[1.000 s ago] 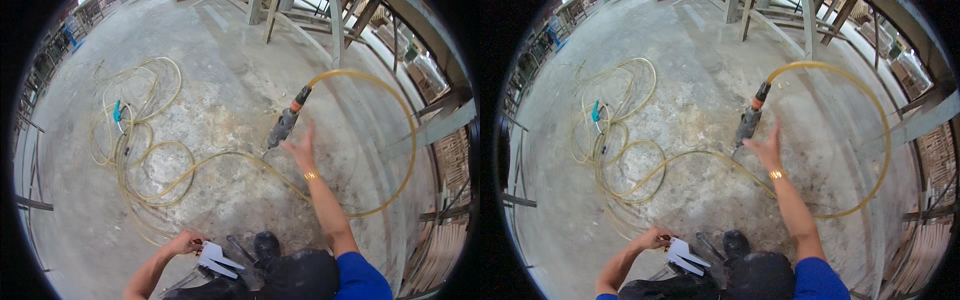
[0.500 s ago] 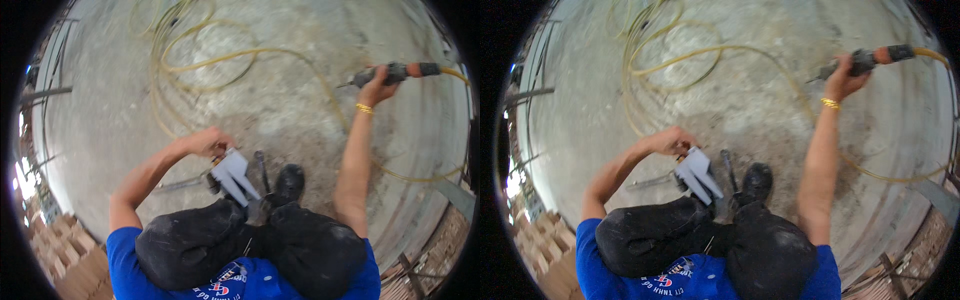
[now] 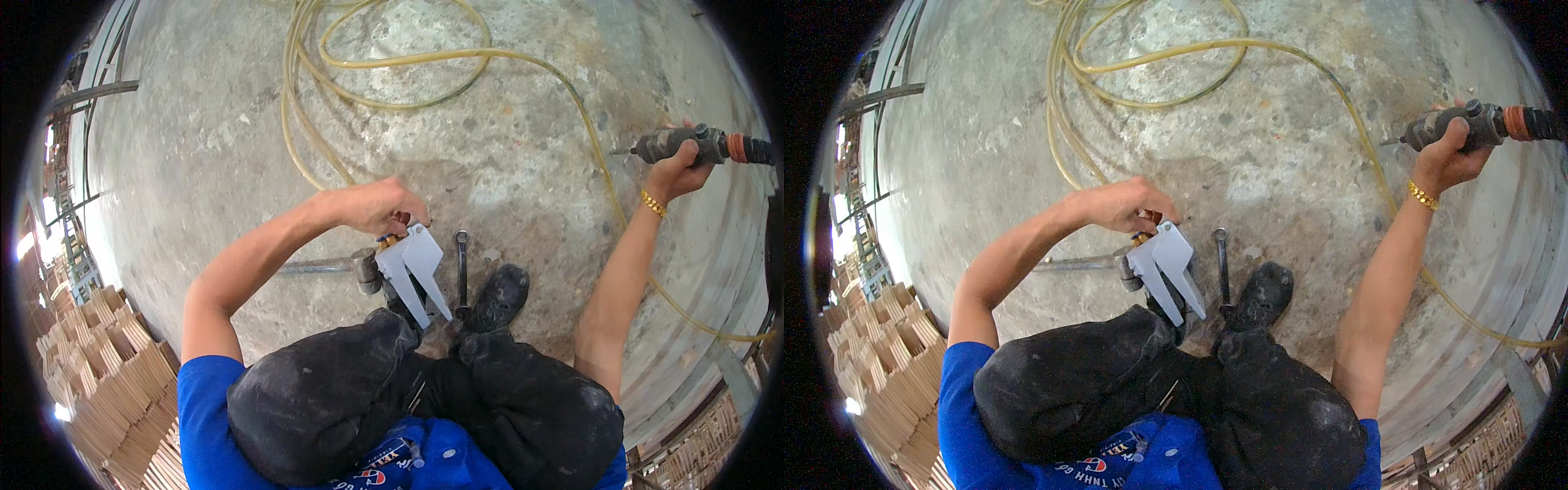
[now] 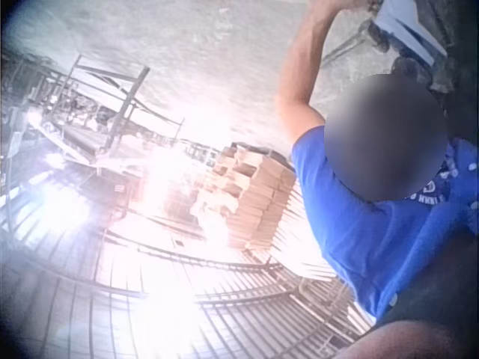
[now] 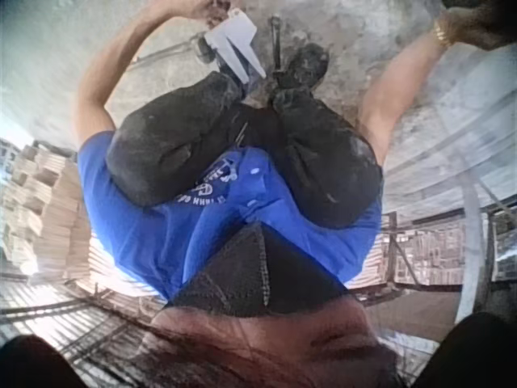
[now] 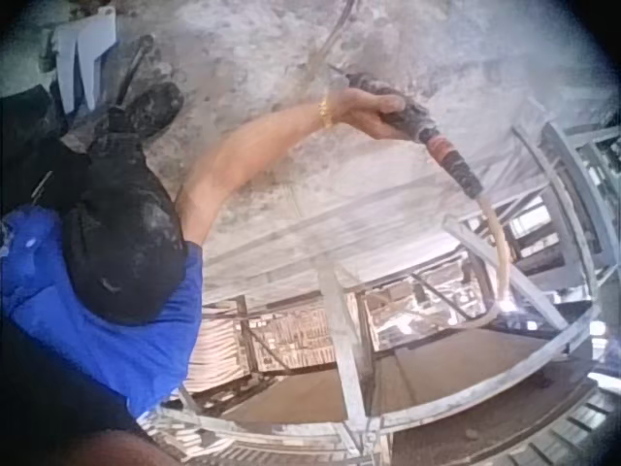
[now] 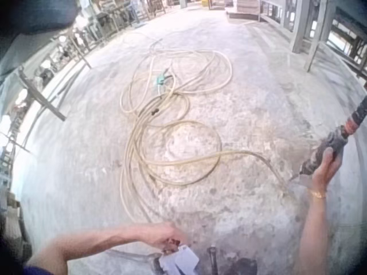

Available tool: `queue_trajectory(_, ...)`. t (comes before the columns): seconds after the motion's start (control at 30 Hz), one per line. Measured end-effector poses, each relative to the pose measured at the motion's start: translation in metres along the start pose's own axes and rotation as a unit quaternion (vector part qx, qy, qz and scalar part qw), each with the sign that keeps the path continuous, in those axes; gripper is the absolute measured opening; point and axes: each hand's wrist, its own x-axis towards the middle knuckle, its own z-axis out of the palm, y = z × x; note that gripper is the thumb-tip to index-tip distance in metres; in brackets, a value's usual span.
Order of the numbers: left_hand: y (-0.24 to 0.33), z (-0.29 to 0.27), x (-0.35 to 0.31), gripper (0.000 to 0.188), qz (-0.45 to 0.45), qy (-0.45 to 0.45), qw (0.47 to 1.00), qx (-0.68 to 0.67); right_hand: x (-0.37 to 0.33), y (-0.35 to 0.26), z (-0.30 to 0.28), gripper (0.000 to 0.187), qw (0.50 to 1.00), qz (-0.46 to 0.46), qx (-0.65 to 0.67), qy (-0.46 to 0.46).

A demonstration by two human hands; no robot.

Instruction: The person sits on the floor and assembles a white metal bracket by hand, inserting a bolt and tightening it. They then use a pneumatic impact wrench to further tighten the bolt on the bracket. The person handles the bracket and the tool while seated.

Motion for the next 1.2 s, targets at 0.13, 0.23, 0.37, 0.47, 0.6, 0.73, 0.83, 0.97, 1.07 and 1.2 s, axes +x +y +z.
queue_trajectory(0.13, -0.001, 0.001, -0.002, 0.035, 0.054, 0.011, 0.998, -0.006, -0.001, 0.002, 0.003, 0.058, 0.999, 0.029, 0.035, 0.019)
queue_trajectory(0.23, -0.001, 0.001, -0.003, 0.035, 0.03, 0.002, 0.999, -0.014, 0.004, 0.002, -0.004, 0.052, 0.996, 0.065, 0.053, 0.007)
queue_trajectory(0.37, 0.0, 0.0, 0.0, 0.034, 0.02, 0.005, 1.0, 0.0, 0.017, 0.006, -0.013, 0.049, 0.985, 0.157, 0.075, -0.014)
queue_trajectory(0.47, 0.002, 0.001, -0.002, 0.033, 0.007, 0.006, 1.0, -0.007, 0.011, 0.008, -0.014, 0.058, 0.979, 0.162, 0.12, -0.023)
queue_trajectory(0.6, 0.001, 0.001, 0.002, 0.033, 0.008, 0.005, 1.0, -0.007, 0.001, 0.012, -0.028, 0.053, 0.988, 0.116, 0.078, -0.058)
queue_trajectory(0.73, 0.001, 0.003, -0.001, 0.035, -0.014, 0.008, 1.0, 0.009, 0.001, 0.001, -0.027, 0.048, 0.984, 0.167, -0.01, -0.053)
queue_trajectory(0.83, 0.002, 0.003, -0.007, 0.035, -0.02, 0.016, 1.0, 0.01, -0.003, -0.005, -0.034, 0.045, 0.98, 0.2, 0.017, -0.004)
queue_trajectory(0.97, 0.005, 0.001, -0.006, 0.036, -0.006, 0.007, 1.0, 0.023, -0.03, 0.0, -0.098, 0.038, 0.949, 0.282, 0.104, 0.096)
queue_trajectory(1.07, -0.005, 0.0, 0.005, 0.037, 0.069, 0.023, 0.996, 0.044, -0.064, 0.017, -0.177, 0.035, 0.867, 0.426, 0.207, 0.152)
queue_trajectory(1.2, -0.004, 0.002, -0.006, 0.038, 0.018, -0.003, 0.999, 0.042, -0.14, 0.022, -0.185, 0.052, 0.716, 0.549, 0.243, 0.356)
